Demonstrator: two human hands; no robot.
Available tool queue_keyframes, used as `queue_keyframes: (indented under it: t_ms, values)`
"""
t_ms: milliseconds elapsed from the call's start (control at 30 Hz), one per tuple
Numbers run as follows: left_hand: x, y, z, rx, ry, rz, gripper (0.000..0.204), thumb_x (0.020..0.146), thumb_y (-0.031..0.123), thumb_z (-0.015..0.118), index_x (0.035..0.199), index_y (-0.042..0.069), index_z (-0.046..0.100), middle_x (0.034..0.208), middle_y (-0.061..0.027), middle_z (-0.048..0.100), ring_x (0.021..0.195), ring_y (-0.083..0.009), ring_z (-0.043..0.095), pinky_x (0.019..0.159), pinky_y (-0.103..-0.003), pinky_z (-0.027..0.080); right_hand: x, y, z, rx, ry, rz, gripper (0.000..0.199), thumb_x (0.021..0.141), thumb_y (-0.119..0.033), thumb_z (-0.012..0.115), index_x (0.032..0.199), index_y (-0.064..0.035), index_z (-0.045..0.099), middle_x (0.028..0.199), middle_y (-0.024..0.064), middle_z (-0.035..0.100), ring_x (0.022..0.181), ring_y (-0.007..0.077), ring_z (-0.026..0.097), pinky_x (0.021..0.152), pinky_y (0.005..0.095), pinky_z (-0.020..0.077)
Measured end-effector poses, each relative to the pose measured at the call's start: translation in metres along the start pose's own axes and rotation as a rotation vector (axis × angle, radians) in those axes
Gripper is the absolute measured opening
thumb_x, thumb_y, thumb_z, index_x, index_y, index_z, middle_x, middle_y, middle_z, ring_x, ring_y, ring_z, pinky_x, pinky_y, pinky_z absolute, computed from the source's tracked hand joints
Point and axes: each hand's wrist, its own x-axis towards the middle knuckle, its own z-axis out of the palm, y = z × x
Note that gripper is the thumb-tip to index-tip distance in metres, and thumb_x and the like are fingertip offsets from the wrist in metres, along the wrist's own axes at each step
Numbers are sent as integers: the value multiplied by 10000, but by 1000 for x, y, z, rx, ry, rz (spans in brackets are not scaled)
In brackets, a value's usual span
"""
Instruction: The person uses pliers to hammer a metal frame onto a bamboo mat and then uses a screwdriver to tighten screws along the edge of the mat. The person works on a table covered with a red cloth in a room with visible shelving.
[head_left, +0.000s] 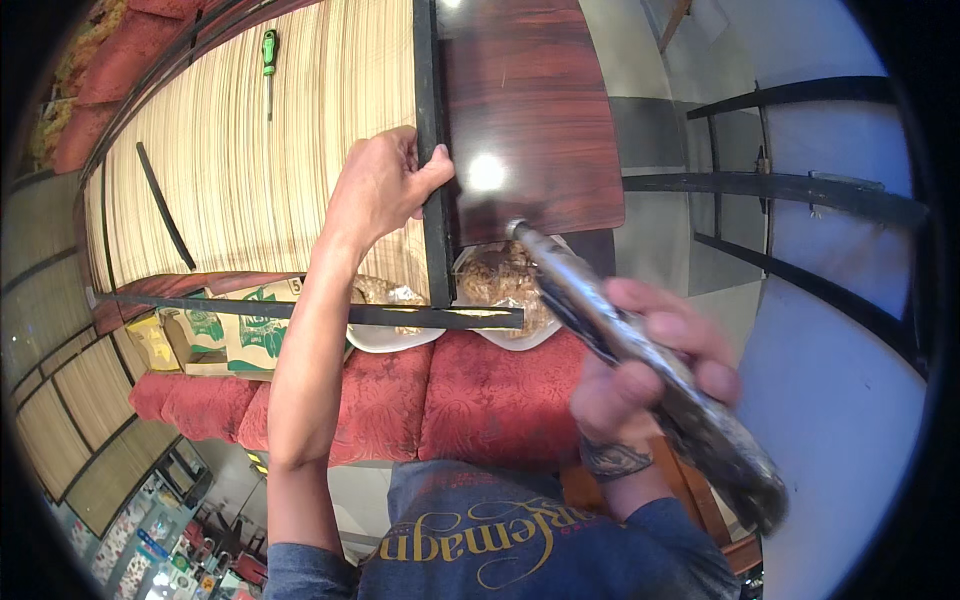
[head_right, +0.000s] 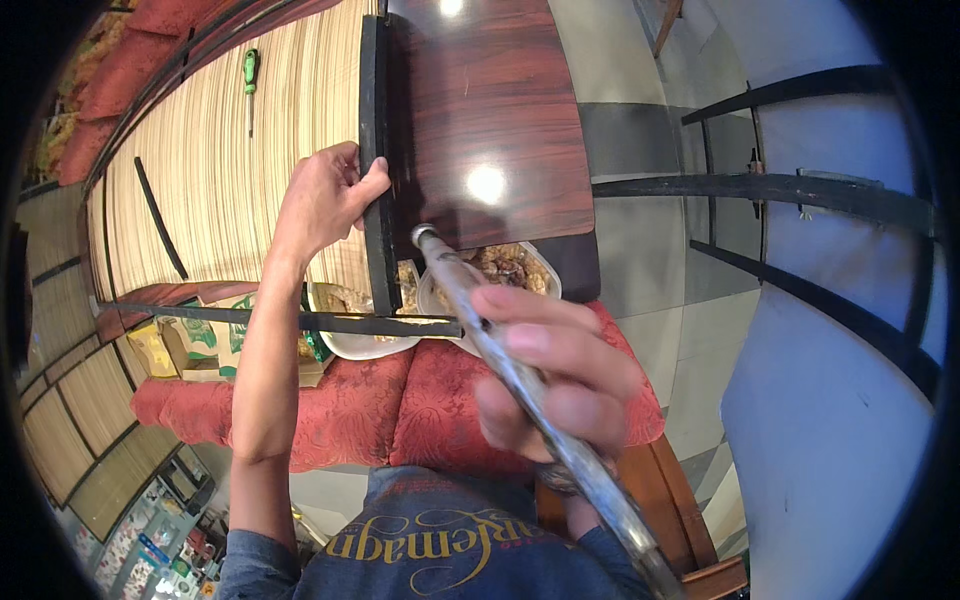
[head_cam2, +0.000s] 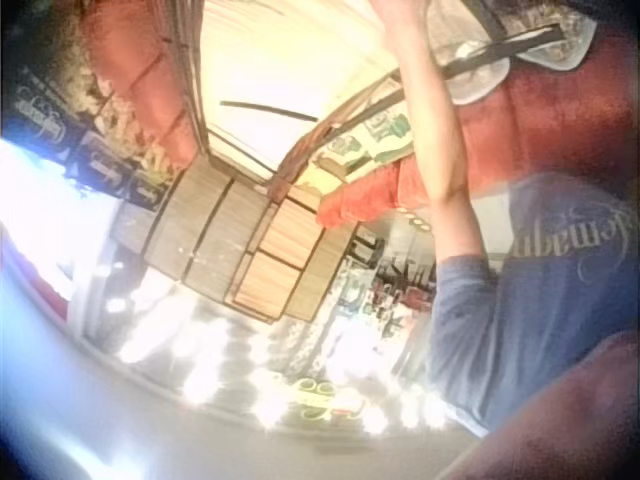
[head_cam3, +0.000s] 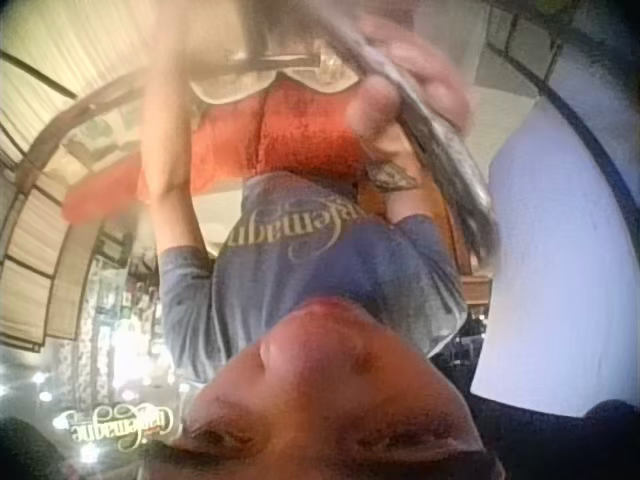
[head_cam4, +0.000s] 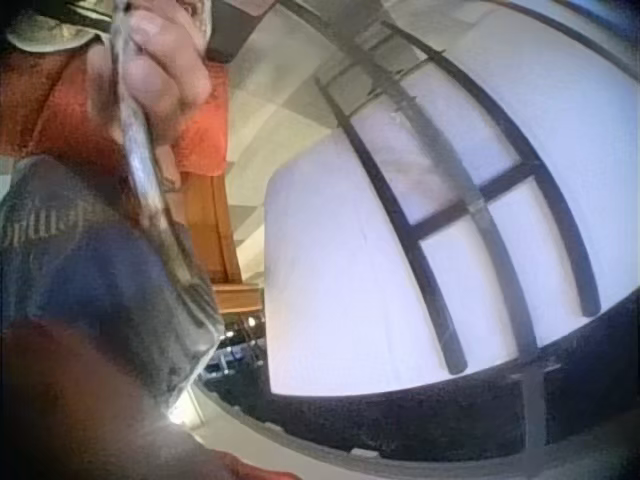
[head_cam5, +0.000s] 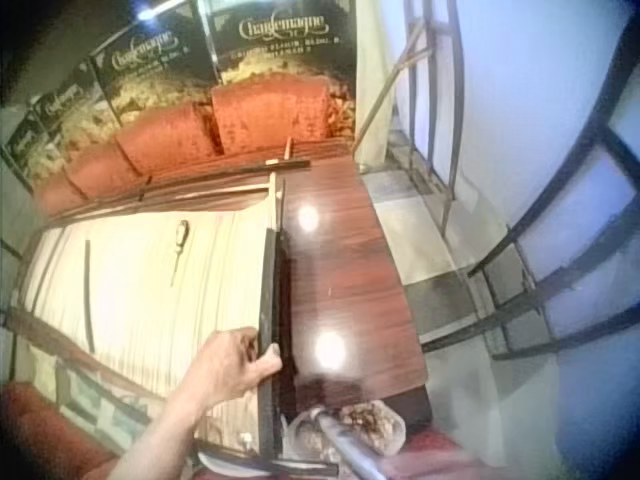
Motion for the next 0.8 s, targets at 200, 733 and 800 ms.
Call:
queue_keyframes:
  t_ms: [200,733,800]
  values:
    - [4,-13,9,104,57,33,371,917,280,710,765,-49,631,551,-136,590,500,-207,649,499,-352,481,-12,46,19,99,23,54,357,845,15,784,1160,-35,623,1137,133,688,1003,292,715,849,360,590]
    - [21,-78,103,374,35,-94,463,931,400,652,979,-60,626,755,-285,689,764,-476,697,706,-525,565,-26,95,-17,167,146,305,290,901,56,714,1161,30,590,1122,139,687,1030,201,702,893,306,571]
    - [7,-76,103,376,38,-116,496,922,446,664,974,-45,621,791,-278,701,805,-460,705,723,-521,566,-28,96,-21,202,177,355,283,914,56,699,1170,37,580,1110,140,689,1040,195,694,916,305,561]
